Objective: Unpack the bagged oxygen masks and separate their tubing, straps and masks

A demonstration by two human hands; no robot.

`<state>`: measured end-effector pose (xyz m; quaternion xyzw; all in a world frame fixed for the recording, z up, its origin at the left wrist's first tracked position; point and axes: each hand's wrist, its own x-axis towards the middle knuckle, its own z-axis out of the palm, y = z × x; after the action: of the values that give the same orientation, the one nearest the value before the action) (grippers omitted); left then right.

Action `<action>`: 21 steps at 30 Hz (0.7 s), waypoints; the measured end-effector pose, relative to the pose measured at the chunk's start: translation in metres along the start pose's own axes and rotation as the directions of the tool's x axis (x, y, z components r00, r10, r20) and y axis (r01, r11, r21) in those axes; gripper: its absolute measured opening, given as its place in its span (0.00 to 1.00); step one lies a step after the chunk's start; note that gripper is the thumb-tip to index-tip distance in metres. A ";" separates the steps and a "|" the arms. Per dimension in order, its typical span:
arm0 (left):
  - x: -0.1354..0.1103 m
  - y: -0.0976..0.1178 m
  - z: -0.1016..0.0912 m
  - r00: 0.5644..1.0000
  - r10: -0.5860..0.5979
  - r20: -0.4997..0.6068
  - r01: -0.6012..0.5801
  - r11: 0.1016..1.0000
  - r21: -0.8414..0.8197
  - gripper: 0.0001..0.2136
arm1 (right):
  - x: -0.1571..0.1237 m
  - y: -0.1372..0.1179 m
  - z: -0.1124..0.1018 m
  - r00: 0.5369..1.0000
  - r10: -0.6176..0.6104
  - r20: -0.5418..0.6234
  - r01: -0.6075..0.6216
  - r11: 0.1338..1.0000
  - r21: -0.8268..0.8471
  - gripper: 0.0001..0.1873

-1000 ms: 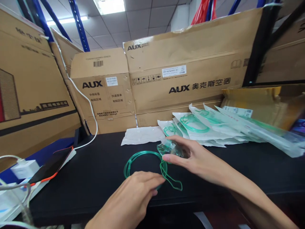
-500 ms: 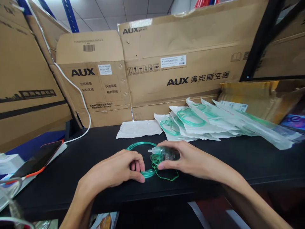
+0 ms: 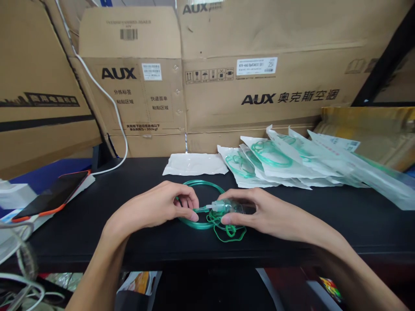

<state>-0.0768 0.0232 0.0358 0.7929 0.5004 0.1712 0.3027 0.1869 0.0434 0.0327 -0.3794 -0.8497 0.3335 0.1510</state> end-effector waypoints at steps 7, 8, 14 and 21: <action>0.001 -0.004 -0.001 1.000 0.012 -0.008 -0.012 1.000 -0.016 0.10 | 0.002 0.002 0.001 1.000 0.019 -0.010 -0.019 0.999 0.032 0.22; 0.001 -0.004 -0.001 1.000 0.010 -0.007 -0.011 1.000 -0.019 0.10 | 0.002 0.002 0.001 1.000 0.017 -0.011 -0.017 0.999 0.029 0.22; -0.001 -0.002 -0.001 1.000 0.000 0.003 0.001 0.999 -0.035 0.09 | 0.001 0.001 0.002 0.999 0.012 -0.038 -0.011 0.999 0.031 0.19; 0.003 -0.007 0.000 1.000 -0.022 -0.006 0.022 0.999 -0.029 0.09 | 0.000 0.000 0.003 0.999 0.008 -0.042 -0.004 0.996 0.085 0.19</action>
<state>-0.0800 0.0277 0.0310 0.7822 0.5075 0.1776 0.3146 0.1851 0.0421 0.0306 -0.3819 -0.8303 0.3619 0.1839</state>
